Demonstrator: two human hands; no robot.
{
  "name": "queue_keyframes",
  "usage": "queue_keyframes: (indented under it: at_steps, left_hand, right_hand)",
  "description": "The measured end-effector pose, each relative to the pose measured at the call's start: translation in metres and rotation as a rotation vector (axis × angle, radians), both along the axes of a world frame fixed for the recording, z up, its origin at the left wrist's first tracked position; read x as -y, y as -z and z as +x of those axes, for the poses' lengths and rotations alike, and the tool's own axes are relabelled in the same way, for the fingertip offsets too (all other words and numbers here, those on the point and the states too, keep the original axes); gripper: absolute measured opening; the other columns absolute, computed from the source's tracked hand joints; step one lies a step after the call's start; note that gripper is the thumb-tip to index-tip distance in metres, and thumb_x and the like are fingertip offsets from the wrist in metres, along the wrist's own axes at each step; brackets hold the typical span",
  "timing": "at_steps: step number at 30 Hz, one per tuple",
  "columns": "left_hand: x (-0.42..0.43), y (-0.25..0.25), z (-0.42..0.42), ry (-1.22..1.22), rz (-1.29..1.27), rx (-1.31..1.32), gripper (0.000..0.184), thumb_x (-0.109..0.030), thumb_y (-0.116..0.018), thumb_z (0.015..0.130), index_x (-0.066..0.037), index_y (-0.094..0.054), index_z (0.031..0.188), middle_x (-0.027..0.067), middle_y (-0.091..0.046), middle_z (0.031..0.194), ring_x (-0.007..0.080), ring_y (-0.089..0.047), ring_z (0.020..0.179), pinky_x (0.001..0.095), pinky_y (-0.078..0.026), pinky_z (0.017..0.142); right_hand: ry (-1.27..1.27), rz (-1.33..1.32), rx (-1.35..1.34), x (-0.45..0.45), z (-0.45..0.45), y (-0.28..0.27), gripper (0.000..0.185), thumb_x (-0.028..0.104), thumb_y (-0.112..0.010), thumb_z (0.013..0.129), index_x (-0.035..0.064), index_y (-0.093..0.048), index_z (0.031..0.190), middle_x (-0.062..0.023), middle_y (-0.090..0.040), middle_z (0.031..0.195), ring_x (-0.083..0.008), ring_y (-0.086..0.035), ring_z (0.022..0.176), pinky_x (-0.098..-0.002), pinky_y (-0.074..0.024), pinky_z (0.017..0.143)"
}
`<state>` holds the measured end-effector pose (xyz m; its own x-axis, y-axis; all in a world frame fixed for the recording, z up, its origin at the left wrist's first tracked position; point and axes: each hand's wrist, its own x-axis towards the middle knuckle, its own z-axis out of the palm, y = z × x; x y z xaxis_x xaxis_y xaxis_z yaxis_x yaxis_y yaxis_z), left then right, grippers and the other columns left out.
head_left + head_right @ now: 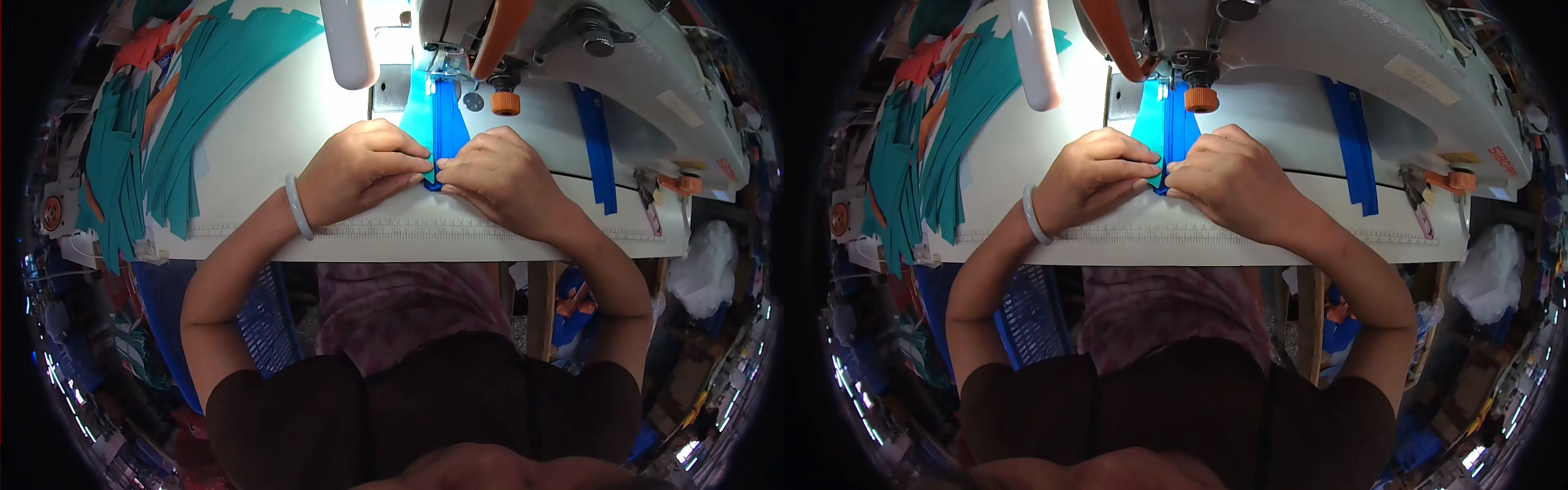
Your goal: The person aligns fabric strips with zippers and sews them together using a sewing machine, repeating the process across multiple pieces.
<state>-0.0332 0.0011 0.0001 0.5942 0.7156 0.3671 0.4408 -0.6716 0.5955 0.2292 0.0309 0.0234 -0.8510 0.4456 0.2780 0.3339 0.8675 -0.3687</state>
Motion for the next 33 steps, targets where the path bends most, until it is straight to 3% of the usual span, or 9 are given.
queue_keyframes:
  at_steps: [5,15,21,30,33]
  left_hand:
    - [0.007,-0.004,0.004,-0.016,0.141,-0.062,0.016,-0.006,-0.076,0.085,-0.006,-0.075,0.1,0.0054,-0.073,0.108,0.0233,-0.068,0.096,0.035,-0.055,0.083]
    - [0.012,-0.002,0.007,-0.031,0.316,-0.17,0.015,-0.007,-0.078,0.083,-0.007,-0.075,0.098,0.005,-0.072,0.107,0.0241,-0.069,0.099,0.0348,-0.057,0.08]
    - [0.013,0.002,0.009,-0.061,0.364,-0.174,0.009,-0.012,-0.074,0.085,-0.011,-0.074,0.094,0.0017,-0.069,0.107,0.02,-0.067,0.097,0.0323,-0.056,0.082]
    - [0.018,0.0,0.008,-0.071,0.211,-0.151,0.016,-0.009,-0.079,0.082,-0.007,-0.073,0.097,0.0069,-0.071,0.108,0.0252,-0.07,0.098,0.0362,-0.058,0.08]
    - [0.01,0.0,0.009,-0.061,0.283,-0.156,0.018,-0.008,-0.078,0.082,-0.006,-0.073,0.098,0.0077,-0.07,0.11,0.0259,-0.069,0.096,0.0364,-0.058,0.08]
  right_hand:
    - [0.012,0.172,-0.031,0.012,-0.006,0.004,0.021,0.019,-0.079,0.086,0.0081,-0.072,0.102,-0.0006,-0.073,0.101,-0.0178,-0.066,0.094,-0.0372,-0.0484,0.093]
    - [0.054,0.225,-0.059,0.019,-0.009,0.008,0.019,0.019,-0.078,0.086,0.0083,-0.071,0.101,-0.0006,-0.073,0.102,-0.018,-0.065,0.094,-0.0371,-0.0494,0.092]
    - [0.078,0.215,-0.09,0.021,-0.007,0.013,0.018,0.017,-0.077,0.087,0.0081,-0.071,0.102,-0.0015,-0.071,0.102,-0.0183,-0.064,0.095,-0.0364,-0.0497,0.091]
    - [-0.035,0.254,0.033,0.024,-0.002,0.014,0.016,0.008,-0.071,0.088,0.007,-0.07,0.104,-0.0038,-0.066,0.102,-0.0186,-0.063,0.093,-0.0334,-0.0512,0.087]
    - [-0.037,0.279,0.026,0.013,-0.003,0.011,0.016,0.007,-0.071,0.088,0.0058,-0.069,0.103,-0.0045,-0.066,0.101,-0.0189,-0.063,0.092,-0.0329,-0.0519,0.084]
